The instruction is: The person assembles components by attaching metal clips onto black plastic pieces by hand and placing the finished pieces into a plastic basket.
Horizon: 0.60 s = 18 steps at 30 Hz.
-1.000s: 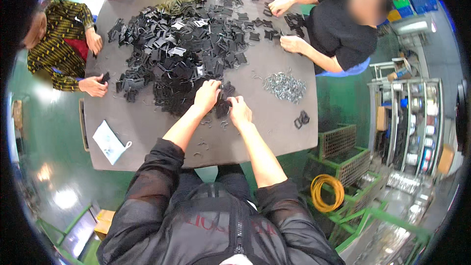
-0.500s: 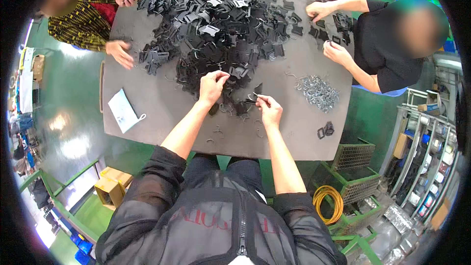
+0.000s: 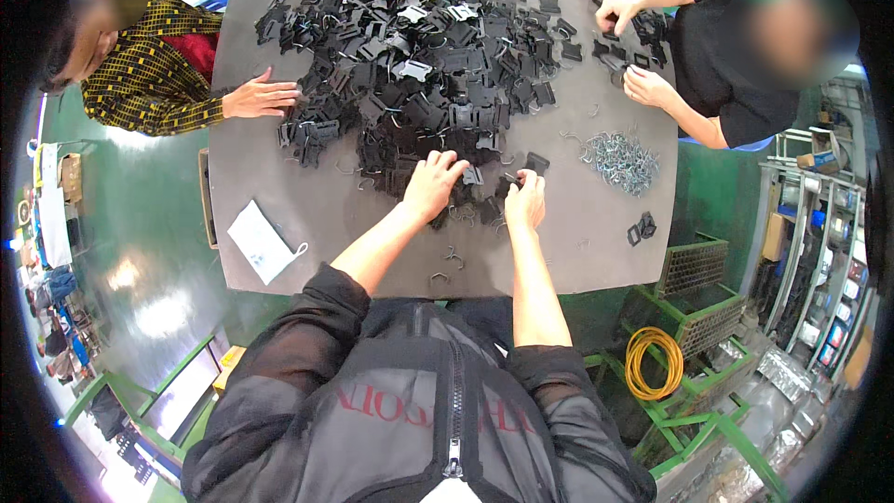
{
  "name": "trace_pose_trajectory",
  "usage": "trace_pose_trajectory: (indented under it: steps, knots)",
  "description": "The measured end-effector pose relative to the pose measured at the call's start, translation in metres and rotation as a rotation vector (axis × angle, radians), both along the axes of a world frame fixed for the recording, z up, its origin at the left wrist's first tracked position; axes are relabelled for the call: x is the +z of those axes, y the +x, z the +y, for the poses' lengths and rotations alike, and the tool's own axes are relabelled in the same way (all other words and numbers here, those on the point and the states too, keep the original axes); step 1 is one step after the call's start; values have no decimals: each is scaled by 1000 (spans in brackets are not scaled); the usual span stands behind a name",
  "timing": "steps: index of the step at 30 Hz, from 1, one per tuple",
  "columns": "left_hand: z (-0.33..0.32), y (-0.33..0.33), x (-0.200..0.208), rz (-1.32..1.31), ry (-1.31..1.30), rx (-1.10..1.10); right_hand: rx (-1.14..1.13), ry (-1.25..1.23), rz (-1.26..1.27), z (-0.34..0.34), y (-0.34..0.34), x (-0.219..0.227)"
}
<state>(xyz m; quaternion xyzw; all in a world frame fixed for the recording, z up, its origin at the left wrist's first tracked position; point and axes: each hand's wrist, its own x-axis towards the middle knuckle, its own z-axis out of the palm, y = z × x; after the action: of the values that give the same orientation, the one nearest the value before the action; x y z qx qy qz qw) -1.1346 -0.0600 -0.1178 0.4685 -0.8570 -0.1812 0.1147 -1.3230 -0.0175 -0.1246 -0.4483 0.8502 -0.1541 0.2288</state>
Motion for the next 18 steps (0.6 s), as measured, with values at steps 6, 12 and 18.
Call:
trace_pose_trajectory:
  steps: [6,12,18]
  knots:
    - [-22,-21,-13,-89,128,-19,282,35,192,-18,-17,-9]
    - [-45,17,21,424,827,374,22,-248,-251,-15,-39,11]
    - [-31,27,21,576,515,438,-143,-185,-470,3,-39,29]
